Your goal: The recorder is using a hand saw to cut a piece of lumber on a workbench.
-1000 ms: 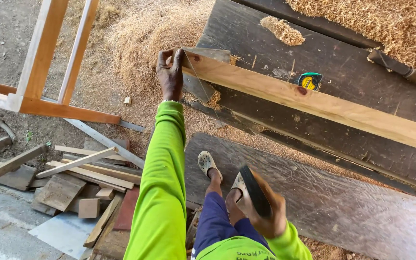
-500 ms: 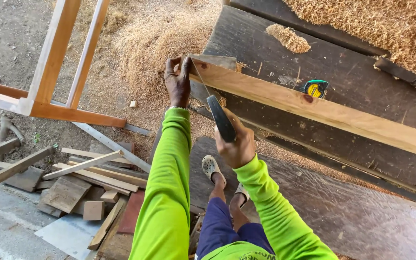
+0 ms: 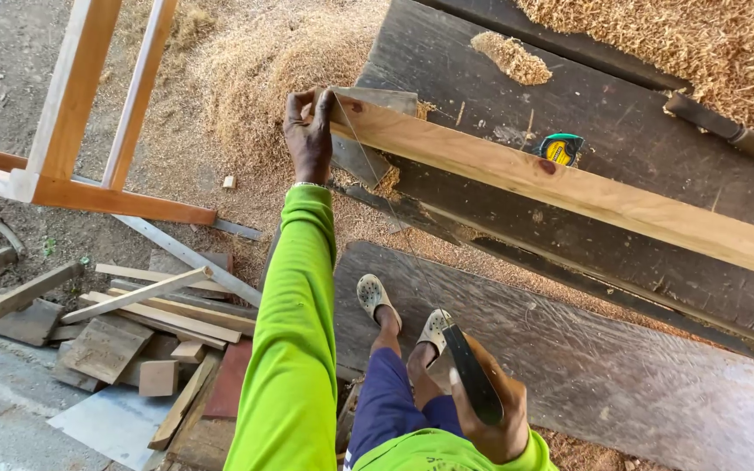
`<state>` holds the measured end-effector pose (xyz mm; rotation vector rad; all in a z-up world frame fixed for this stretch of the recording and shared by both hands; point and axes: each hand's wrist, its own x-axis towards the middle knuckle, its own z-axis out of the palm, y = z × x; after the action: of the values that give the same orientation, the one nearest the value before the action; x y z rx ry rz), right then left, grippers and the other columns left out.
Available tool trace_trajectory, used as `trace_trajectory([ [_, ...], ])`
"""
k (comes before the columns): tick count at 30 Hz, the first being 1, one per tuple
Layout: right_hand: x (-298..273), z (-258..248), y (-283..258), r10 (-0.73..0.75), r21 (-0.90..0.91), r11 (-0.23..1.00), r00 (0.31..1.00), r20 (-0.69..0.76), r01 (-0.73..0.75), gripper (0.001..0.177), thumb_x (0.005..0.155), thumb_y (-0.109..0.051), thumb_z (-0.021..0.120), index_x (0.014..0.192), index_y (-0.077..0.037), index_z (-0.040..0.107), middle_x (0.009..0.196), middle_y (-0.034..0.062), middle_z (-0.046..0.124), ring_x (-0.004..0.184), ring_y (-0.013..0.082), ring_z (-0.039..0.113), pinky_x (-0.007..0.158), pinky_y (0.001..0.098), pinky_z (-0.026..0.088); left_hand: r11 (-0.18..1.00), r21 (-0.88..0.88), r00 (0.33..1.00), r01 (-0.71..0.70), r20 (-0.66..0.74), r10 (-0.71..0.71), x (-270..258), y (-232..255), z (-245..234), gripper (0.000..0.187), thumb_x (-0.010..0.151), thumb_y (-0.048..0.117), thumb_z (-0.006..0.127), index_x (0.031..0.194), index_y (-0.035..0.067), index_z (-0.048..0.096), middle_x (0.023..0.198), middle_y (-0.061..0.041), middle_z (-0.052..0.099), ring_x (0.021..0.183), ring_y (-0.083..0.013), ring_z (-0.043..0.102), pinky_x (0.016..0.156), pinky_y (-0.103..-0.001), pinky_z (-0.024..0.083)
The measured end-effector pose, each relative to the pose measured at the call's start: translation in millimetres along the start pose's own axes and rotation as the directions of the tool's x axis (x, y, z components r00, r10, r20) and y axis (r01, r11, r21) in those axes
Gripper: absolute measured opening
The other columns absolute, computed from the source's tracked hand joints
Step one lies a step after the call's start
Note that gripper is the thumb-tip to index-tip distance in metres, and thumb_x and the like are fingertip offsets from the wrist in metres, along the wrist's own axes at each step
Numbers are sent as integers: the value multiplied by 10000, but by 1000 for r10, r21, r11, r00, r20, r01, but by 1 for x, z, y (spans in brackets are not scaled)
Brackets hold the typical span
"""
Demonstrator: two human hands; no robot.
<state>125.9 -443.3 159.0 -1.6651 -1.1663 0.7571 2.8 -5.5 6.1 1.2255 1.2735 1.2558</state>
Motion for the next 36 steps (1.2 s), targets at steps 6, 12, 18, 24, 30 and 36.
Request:
trace_trajectory([
  [6, 73, 38, 7, -104, 25, 994, 993, -57, 105, 468, 892, -2, 690, 1354, -7, 615, 1092, 152, 753, 933, 170, 741, 789, 275, 582, 998, -16, 998, -60, 4, 60, -2, -3, 0, 217, 987, 262, 722, 1049, 65, 654, 1040, -78, 736, 944, -146, 696, 837, -295, 597],
  [12, 165, 73, -20, -165, 48, 985, 984, -65, 168, 484, 906, -11, 690, 1381, -51, 609, 969, 114, 741, 838, 146, 723, 767, 278, 570, 996, -91, 999, -24, 32, 27, -4, 0, 1, 226, 975, 245, 714, 1079, 59, 636, 1012, -64, 750, 931, -131, 696, 812, -283, 578],
  [18, 134, 56, -16, -167, 41, 985, 985, -44, 169, 478, 902, -10, 693, 1369, -68, 604, 988, 133, 741, 847, 145, 749, 757, 287, 574, 994, -17, 994, -107, 25, 107, 14, -11, -1, 238, 1008, 249, 730, 1089, 34, 668, 1020, -91, 736, 934, -151, 680, 832, -301, 568],
  [24, 32, 7, -13, -123, 21, 992, 992, -3, 123, 506, 880, 7, 658, 1381, -19, 588, 1158, 201, 743, 956, 184, 745, 798, 295, 577, 999, 3, 999, -44, 3, 44, 1, -7, -2, 248, 962, 288, 734, 1063, 74, 658, 1048, -61, 742, 963, -138, 707, 854, -302, 600],
  [30, 30, 12, 10, -36, -50, 998, 999, -33, 34, 513, 856, -19, 699, 1359, -18, 601, 1084, 154, 780, 889, 146, 777, 724, 267, 599, 995, -75, 998, -59, 15, 60, 0, 2, 1, 207, 987, 256, 723, 1042, 68, 654, 1023, -70, 749, 930, -130, 703, 809, -283, 594],
  [36, 148, 67, -5, -160, 22, 987, 985, -63, 162, 476, 905, -24, 708, 1372, -57, 622, 891, 99, 745, 766, 127, 722, 696, 268, 568, 992, -121, 999, -39, 20, 42, 0, 2, 1, 201, 984, 239, 725, 1049, 61, 658, 1002, -64, 742, 904, -124, 686, 787, -278, 582],
])
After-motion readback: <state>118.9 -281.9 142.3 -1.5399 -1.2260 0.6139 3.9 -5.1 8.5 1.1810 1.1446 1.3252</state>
